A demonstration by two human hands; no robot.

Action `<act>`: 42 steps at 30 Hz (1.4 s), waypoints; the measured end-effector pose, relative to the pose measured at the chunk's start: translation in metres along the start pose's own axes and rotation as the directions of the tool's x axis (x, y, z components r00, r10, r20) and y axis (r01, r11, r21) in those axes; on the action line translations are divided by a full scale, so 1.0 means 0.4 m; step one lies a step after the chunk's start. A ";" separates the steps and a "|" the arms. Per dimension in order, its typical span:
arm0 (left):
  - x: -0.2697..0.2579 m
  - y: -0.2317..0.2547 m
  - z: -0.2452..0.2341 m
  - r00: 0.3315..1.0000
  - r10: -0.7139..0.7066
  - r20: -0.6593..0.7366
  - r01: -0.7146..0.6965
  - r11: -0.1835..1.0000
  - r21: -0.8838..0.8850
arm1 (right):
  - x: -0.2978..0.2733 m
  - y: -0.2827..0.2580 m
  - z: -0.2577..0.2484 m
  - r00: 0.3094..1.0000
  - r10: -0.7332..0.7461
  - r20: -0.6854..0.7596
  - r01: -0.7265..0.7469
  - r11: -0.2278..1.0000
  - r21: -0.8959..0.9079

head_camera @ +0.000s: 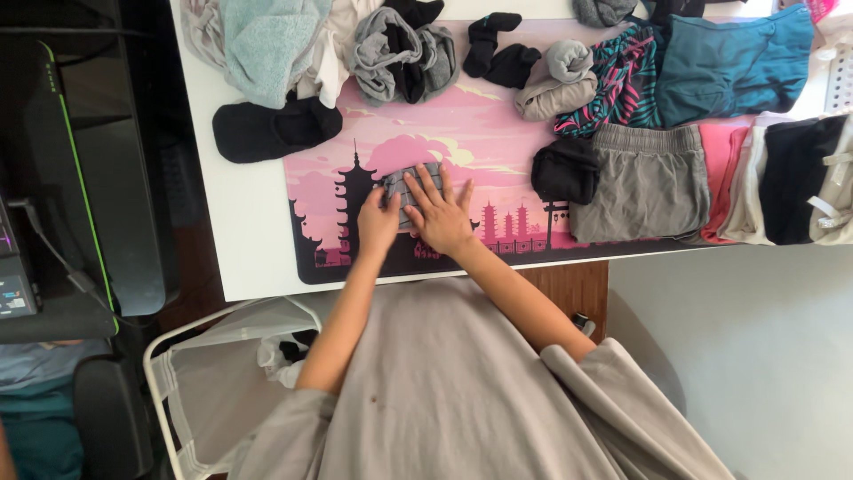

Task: The person picks up clothes from a laundry basket and folds several items including shorts, socks, and a t-shirt on a desk.

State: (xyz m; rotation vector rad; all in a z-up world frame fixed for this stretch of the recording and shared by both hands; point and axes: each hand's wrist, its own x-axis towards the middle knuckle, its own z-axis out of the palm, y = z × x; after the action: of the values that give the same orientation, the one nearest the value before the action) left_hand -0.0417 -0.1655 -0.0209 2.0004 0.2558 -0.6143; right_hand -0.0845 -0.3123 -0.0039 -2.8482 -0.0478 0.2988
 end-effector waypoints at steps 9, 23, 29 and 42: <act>-0.081 -0.085 0.059 0.774 0.592 0.223 -0.518 0.390 0.761 | -0.026 0.033 0.035 0.999 0.036 -0.026 -0.031 0.981 0.189; -0.077 0.074 0.067 0.790 0.447 0.419 -0.612 0.612 0.501 | -0.022 0.298 0.083 0.853 0.486 0.189 -0.375 0.319 0.871; -0.035 0.046 0.116 0.771 0.550 0.322 -0.636 0.632 0.443 | -0.158 0.552 -0.209 0.824 0.563 -0.062 -0.087 0.234 0.968; 0.149 0.270 -0.103 0.576 0.817 0.041 -0.607 0.393 0.691 | 0.085 0.267 -0.356 0.739 0.125 -0.662 -0.045 0.990 0.136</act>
State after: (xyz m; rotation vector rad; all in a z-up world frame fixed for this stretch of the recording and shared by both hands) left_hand 0.0674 -0.1871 0.0460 2.5716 -0.7781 0.2715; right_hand -0.0214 -0.4511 0.0939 -2.6687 0.2396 -0.7033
